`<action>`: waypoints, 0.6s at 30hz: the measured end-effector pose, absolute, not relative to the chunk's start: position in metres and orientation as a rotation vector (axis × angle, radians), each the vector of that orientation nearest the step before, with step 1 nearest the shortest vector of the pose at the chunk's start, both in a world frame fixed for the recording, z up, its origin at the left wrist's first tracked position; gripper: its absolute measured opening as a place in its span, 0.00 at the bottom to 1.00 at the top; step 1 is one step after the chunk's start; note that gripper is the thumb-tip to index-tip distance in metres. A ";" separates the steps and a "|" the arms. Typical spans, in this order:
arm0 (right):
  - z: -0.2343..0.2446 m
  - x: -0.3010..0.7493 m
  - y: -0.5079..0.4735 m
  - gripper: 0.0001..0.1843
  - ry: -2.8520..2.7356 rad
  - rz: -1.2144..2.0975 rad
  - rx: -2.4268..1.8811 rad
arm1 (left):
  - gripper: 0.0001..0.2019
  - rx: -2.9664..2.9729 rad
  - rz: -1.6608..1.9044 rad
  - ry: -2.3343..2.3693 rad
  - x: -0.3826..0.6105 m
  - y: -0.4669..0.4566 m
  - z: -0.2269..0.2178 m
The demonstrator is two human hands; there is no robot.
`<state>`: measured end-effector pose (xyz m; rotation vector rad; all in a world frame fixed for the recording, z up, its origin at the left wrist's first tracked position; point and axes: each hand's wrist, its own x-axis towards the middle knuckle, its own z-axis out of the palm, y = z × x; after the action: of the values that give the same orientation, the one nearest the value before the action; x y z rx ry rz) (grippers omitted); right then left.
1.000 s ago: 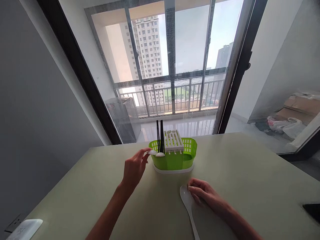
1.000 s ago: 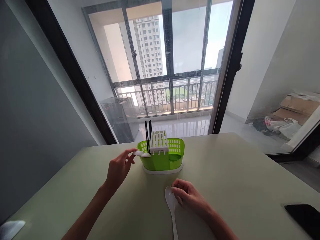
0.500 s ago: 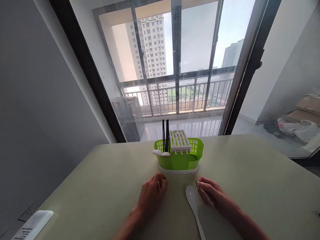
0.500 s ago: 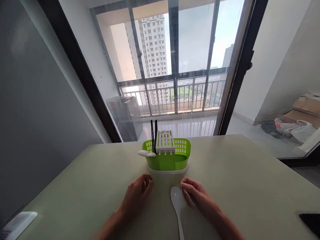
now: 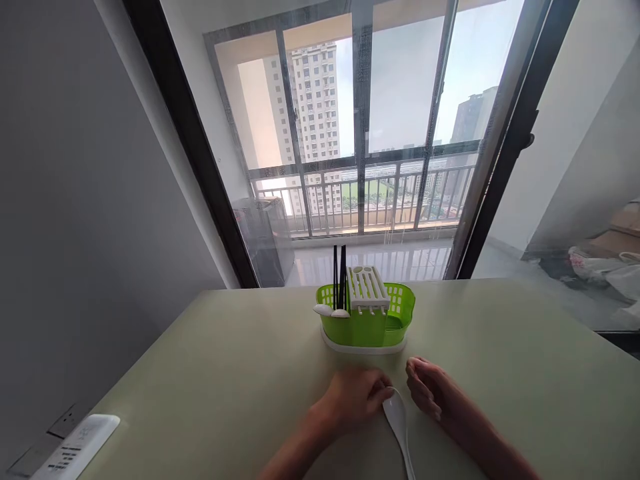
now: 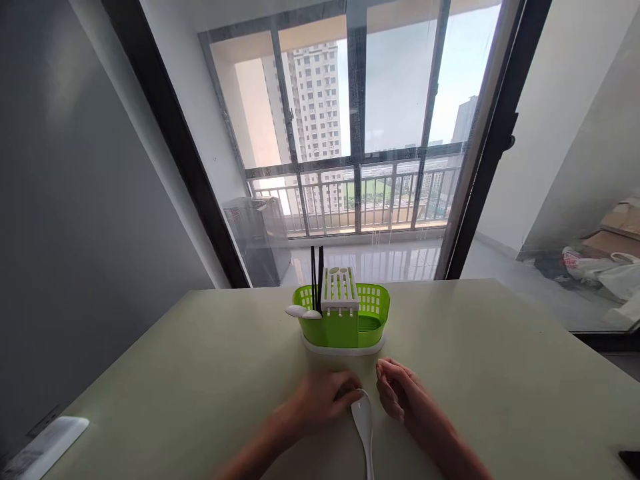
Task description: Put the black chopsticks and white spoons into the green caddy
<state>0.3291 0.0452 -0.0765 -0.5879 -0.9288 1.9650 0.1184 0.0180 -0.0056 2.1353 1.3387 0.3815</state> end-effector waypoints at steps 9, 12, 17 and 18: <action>-0.077 0.326 0.043 0.21 -0.894 1.952 -0.607 | 0.13 2.017 0.612 1.306 0.101 0.001 0.031; -0.075 0.326 0.044 0.22 -0.905 1.954 -0.607 | 0.12 2.056 0.718 1.278 0.096 -0.006 0.057; -0.069 0.325 0.042 0.23 -0.893 1.951 -0.619 | 0.09 2.204 1.003 1.159 0.084 -0.013 0.106; -0.068 0.325 0.041 0.23 -0.892 1.945 -0.622 | 0.09 2.256 1.111 1.125 0.080 -0.013 0.116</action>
<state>0.3246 0.0412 -0.0684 -0.6216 -0.8916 1.9449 0.0805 -0.0131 0.1160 2.2560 1.1247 1.1115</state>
